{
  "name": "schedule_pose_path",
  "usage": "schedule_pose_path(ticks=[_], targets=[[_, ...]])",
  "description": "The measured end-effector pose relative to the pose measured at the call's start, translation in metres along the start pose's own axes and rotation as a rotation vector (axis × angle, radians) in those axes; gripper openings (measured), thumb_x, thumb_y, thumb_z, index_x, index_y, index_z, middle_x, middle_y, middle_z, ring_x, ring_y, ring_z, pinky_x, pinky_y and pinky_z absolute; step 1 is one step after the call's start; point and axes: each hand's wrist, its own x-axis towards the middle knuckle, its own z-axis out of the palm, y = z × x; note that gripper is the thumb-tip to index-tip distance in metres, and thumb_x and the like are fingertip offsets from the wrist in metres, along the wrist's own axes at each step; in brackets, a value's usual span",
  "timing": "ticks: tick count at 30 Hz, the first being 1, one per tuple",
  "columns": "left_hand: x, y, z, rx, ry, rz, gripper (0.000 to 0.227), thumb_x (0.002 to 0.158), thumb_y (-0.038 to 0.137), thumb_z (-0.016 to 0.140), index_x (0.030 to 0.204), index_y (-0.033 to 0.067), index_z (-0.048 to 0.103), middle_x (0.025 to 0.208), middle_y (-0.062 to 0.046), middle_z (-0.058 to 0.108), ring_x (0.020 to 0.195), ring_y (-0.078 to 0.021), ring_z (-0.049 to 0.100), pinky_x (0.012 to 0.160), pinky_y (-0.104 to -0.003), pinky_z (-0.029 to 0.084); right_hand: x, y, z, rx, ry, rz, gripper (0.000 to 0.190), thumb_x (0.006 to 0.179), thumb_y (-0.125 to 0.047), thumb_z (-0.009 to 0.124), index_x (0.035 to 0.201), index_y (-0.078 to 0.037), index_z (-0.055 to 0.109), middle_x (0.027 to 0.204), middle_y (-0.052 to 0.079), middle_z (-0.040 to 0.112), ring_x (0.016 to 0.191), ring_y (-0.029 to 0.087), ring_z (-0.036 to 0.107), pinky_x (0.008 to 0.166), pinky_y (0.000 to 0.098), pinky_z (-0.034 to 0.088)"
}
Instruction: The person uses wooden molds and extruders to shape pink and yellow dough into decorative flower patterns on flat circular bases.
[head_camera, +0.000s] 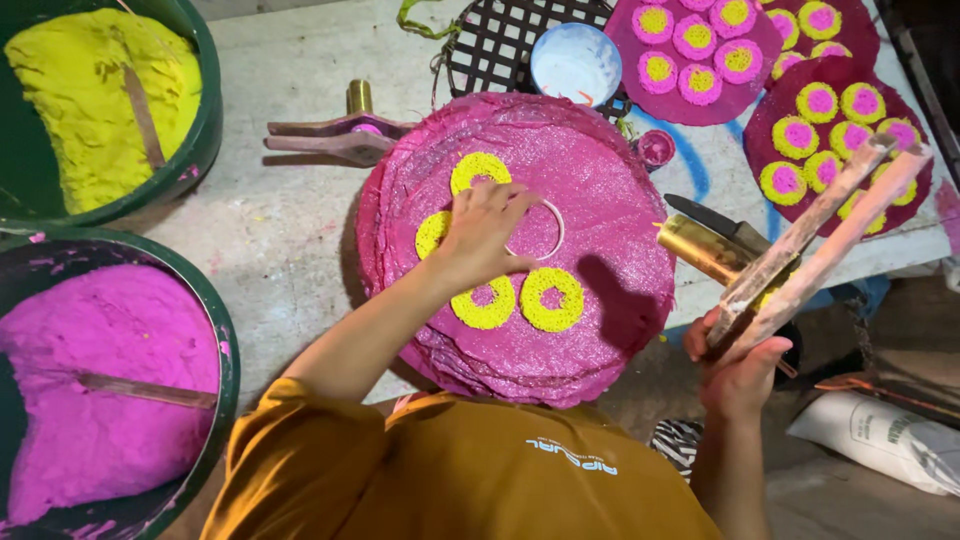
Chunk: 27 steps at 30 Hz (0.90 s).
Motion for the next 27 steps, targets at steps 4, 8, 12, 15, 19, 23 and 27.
schedule_pose_path(ticks=[4, 8, 12, 15, 19, 23, 27], targets=[[-0.021, -0.012, -0.014, 0.192, -0.060, 0.020, 0.042, 0.084, 0.053, 0.080, 0.110, 0.0221, 0.070, 0.148, -0.009, 0.052, 0.141, -0.0365, 0.039, 0.115, -0.058, 0.027, -0.001, 0.001, -0.003, -0.040, 0.038, 0.001, 0.096, 0.086, -0.094, 0.039, 0.109, -0.003, 0.056, 0.078, 0.007, 0.050, 0.071, 0.022, 0.046, 0.067, 0.0361, 0.037], [-0.049, -0.006, -0.047, 0.083, 0.096, 0.119, 0.069, 0.077, 0.045, 0.080, 0.137, 0.0170, 0.061, 0.153, -0.018, 0.045, 0.137, -0.0383, 0.038, 0.109, -0.060, 0.026, 0.010, -0.010, 0.028, -0.117, -0.083, -0.045, 0.091, 0.086, -0.091, 0.043, 0.107, -0.004, 0.058, 0.081, 0.004, 0.054, 0.067, 0.019, 0.049, 0.060, 0.0311, 0.037], [-0.077, 0.010, -0.089, 0.054, 0.244, 0.161, 0.081, 0.079, 0.037, 0.078, 0.145, 0.0029, 0.045, 0.150, -0.020, 0.046, 0.142, -0.0350, 0.040, 0.117, -0.063, 0.023, 0.026, -0.045, 0.103, -0.450, -0.406, -0.031, 0.063, 0.100, -0.063, 0.060, 0.101, -0.001, 0.060, 0.085, 0.004, 0.062, 0.074, 0.018, 0.057, 0.066, 0.0337, 0.047], [-0.103, 0.030, -0.108, -0.054, 0.119, 0.333, 0.070, 0.078, 0.035, 0.076, 0.136, 0.0055, 0.050, 0.135, -0.018, 0.052, 0.128, -0.0341, 0.047, 0.105, -0.059, 0.030, 0.029, -0.079, 0.174, -0.726, -0.793, -0.201, 0.056, 0.083, -0.052, 0.076, 0.100, 0.001, 0.064, 0.081, 0.008, 0.065, 0.071, 0.024, 0.063, 0.065, 0.0364, 0.051], [-0.140, 0.041, -0.140, -0.428, -0.324, 0.372, 0.056, 0.077, 0.033, 0.074, 0.125, 0.0090, 0.056, 0.116, -0.015, 0.059, 0.109, -0.0329, 0.056, 0.091, -0.053, 0.038, 0.035, -0.146, 0.272, -0.947, -1.165, -0.829, 0.068, 0.072, -0.063, 0.079, 0.100, -0.002, 0.067, 0.078, 0.010, 0.063, 0.072, 0.032, 0.064, 0.065, 0.0407, 0.050], [-0.182, 0.039, -0.188, -0.564, -0.549, 0.240, 0.043, 0.077, 0.031, 0.072, 0.114, 0.0124, 0.062, 0.096, -0.011, 0.067, 0.091, -0.0317, 0.065, 0.076, -0.047, 0.047, 0.047, -0.186, 0.383, -0.783, -1.589, -1.233, 0.042, 0.079, -0.043, 0.071, 0.091, -0.004, 0.063, 0.081, 0.011, 0.063, 0.074, 0.031, 0.064, 0.064, 0.0422, 0.048], [-0.225, 0.040, -0.235, -0.291, -0.609, -0.172, 0.026, 0.082, 0.032, 0.068, 0.104, 0.0194, 0.069, 0.081, -0.007, 0.073, 0.075, -0.0293, 0.073, 0.064, -0.043, 0.054, 0.037, -0.181, 0.439, -0.604, -1.921, -0.824, 0.054, 0.091, -0.060, 0.065, 0.082, -0.006, 0.058, 0.074, 0.011, 0.058, 0.072, 0.035, 0.061, 0.062, 0.0436, 0.046]])
